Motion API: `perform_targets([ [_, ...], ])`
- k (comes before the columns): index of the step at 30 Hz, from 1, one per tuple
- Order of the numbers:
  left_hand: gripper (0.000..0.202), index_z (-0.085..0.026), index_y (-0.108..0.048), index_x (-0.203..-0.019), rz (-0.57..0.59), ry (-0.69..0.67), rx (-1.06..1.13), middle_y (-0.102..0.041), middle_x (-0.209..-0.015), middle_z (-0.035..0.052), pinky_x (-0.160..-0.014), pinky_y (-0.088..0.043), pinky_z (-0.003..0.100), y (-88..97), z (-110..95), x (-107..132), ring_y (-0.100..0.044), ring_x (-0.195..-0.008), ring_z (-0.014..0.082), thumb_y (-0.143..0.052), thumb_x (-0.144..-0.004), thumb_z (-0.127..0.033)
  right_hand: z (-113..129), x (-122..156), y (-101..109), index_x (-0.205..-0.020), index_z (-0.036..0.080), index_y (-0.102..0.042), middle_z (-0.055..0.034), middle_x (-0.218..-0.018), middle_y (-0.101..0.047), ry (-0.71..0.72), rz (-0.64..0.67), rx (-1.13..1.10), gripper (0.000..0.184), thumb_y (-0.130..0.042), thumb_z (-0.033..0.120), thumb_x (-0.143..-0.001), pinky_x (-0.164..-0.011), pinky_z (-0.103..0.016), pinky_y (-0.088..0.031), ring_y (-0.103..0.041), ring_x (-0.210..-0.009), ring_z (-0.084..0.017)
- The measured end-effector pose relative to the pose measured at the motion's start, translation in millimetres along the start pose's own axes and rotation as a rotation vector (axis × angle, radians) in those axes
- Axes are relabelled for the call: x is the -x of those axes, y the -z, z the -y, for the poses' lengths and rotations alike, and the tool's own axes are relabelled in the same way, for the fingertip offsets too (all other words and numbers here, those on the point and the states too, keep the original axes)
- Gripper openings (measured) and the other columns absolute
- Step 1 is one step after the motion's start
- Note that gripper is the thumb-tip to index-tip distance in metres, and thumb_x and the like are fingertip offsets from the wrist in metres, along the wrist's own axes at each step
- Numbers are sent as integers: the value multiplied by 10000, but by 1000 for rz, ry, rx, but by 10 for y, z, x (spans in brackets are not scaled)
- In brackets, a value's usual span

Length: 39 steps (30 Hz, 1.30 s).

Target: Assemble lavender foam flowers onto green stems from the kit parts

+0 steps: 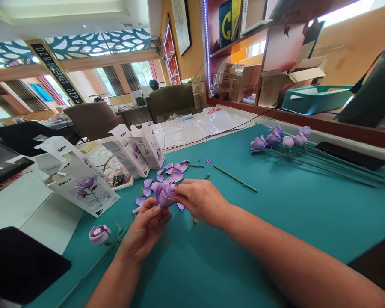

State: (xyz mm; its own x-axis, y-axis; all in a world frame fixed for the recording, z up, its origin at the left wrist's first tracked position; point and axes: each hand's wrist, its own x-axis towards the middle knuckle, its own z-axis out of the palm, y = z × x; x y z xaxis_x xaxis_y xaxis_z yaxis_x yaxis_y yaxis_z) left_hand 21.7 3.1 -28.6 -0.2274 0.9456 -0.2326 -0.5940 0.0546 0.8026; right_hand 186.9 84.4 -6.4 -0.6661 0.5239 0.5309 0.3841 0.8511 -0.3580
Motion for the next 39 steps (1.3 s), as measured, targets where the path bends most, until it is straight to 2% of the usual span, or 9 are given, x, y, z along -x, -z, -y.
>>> perform_targets([
  [9,293,-200,-600,-707,-6,8,-1,-634,-617,-42,-677,-524,249,-4,4,3,-609,-625,103,-820,-516,-170,29,-11,1,-726,183,-630,-1,-694,-625,-7,-45,10,168,-575,254,-868,-563,-199,-343,-533,-605,-98],
  [15,304,-206,-609,-731,-1,16,36,-620,-629,-50,-646,-529,248,-14,-8,16,-609,-623,105,-820,-515,-178,99,-18,30,-721,182,-618,29,-648,-622,-114,-116,-135,89,-674,221,-779,-543,-189,-351,-524,-568,-85],
  [21,288,-195,-612,-765,20,16,46,-639,-659,-22,-618,-516,235,0,-19,15,-601,-635,108,-797,-546,-177,136,-26,53,-710,182,-594,46,-589,-570,-154,-111,-285,129,-645,260,-798,-507,-192,-332,-473,-519,-76],
  [25,286,-191,-600,-794,27,-13,77,-621,-694,-22,-584,-496,237,21,-61,0,-586,-632,115,-773,-567,-193,-8,-64,40,-761,173,-596,28,-608,-568,-260,-130,-331,221,-523,338,-889,-514,-201,-347,-496,-546,-93],
  [27,287,-192,-598,-799,17,-31,103,-616,-720,-18,-563,-486,248,33,-99,1,-580,-628,123,-769,-570,-213,-114,-78,-27,-772,168,-613,5,-666,-593,-255,-77,-207,206,-503,284,-902,-562,-214,-359,-523,-614,-109],
  [29,284,-189,-605,-802,10,-43,118,-617,-741,-8,-557,-479,254,46,-136,8,-576,-632,129,-770,-574,-226,-205,-76,-132,-824,172,-653,-29,-805,-639,-191,69,-72,140,-527,196,-879,-625,-228,-369,-555,-731,-131],
  [32,294,-175,-631,-813,17,-51,122,-621,-740,8,-565,-481,258,61,-172,18,-575,-645,137,-780,-571,-250,-294,-54,-305,-928,206,-689,-60,-923,-640,-100,260,117,215,-500,118,-875,-641,-250,-358,-543,-829,-167],
  [35,315,-155,-659,-818,43,-40,127,-630,-735,24,-579,-491,265,65,-176,19,-573,-653,141,-791,-560,-279,-357,-44,-436,-962,218,-693,-76,-924,-619,-29,330,264,274,-497,64,-847,-635,-272,-344,-504,-837,-191],
  [39,310,-145,-678,-786,89,-12,133,-640,-728,29,-601,-506,270,64,-158,18,-578,-655,140,-806,-545,-293,-431,-81,-542,-888,199,-698,-86,-870,-592,44,366,331,195,-524,115,-859,-652,-286,-343,-472,-797,-194],
])
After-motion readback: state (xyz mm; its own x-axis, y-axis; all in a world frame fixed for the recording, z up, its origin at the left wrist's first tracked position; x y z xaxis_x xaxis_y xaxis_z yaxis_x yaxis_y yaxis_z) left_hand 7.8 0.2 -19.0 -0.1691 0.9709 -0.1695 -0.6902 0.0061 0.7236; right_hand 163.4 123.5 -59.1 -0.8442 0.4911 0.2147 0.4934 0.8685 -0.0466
